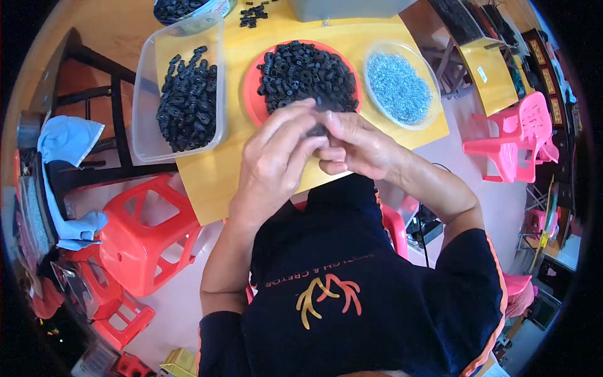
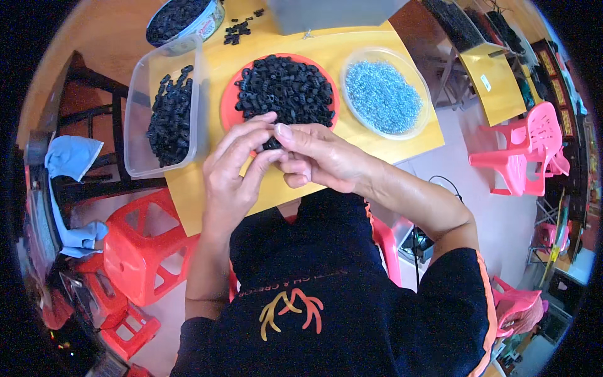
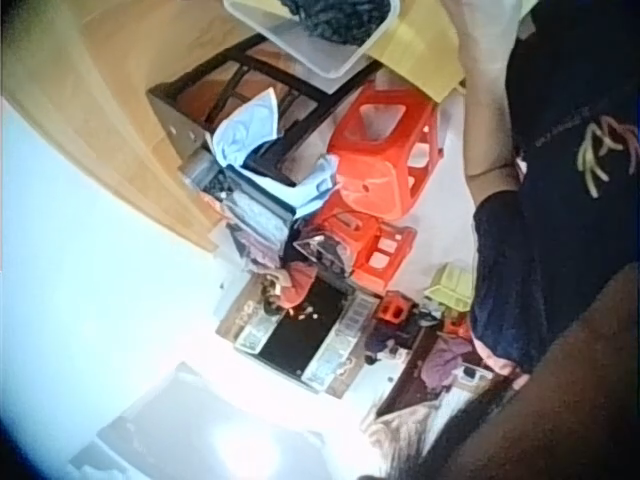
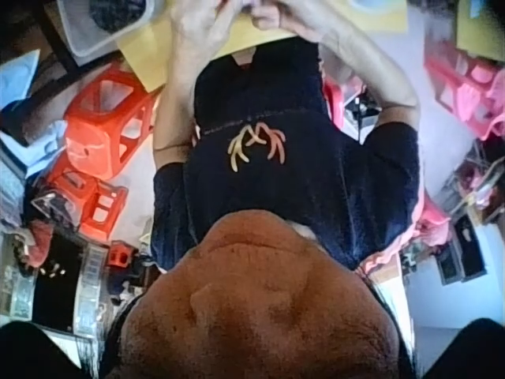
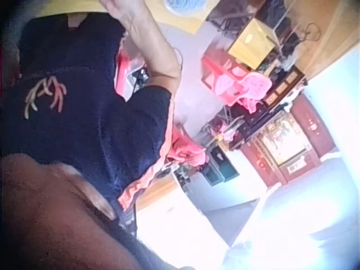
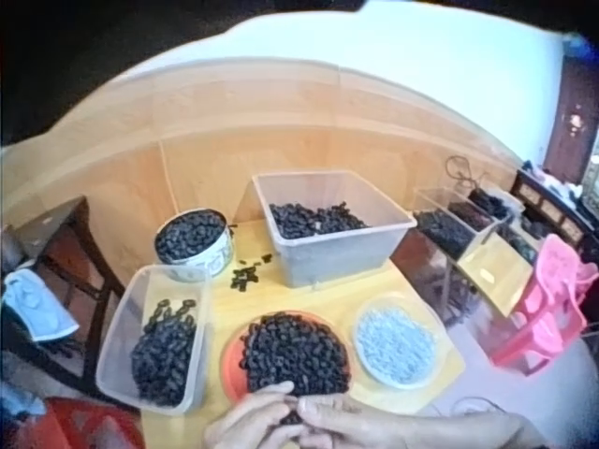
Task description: Assembling small circular plastic components by manually inserting blue beads into their centers.
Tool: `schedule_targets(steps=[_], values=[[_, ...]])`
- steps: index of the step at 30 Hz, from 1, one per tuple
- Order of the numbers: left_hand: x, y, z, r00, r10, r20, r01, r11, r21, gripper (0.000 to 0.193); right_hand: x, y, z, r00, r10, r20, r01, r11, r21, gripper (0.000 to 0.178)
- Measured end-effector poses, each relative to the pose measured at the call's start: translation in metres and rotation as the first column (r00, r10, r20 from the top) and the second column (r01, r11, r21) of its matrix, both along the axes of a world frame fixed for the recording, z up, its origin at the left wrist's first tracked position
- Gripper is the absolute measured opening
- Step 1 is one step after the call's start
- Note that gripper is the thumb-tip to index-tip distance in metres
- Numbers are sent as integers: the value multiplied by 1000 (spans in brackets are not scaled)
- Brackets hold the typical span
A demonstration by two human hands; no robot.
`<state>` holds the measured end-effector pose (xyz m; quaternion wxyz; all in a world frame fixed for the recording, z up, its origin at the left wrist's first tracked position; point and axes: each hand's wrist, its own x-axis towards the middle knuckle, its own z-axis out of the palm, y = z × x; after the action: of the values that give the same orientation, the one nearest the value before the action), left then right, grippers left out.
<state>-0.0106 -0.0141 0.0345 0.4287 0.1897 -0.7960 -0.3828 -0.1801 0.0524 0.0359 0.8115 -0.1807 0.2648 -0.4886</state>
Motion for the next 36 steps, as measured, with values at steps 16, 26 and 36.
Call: schedule_targets(steps=[16, 26, 36], values=[[3, -6, 6, 1000, -25, 0, 25, 999, -32, 18, 2, -1, 9, 999, 36, -17, -35, 998, 42, 30], [4, -1, 12, 996, -68, 64, 69, 998, -13, 18, 4, 6, -2, 997, 77, -12, -76, 997, 17, 40], [-2, -2, 11, 994, -105, 40, 106, 994, -20, 18, 6, 7, 2, 998, -22, 60, 22, 1000, -5, 29]])
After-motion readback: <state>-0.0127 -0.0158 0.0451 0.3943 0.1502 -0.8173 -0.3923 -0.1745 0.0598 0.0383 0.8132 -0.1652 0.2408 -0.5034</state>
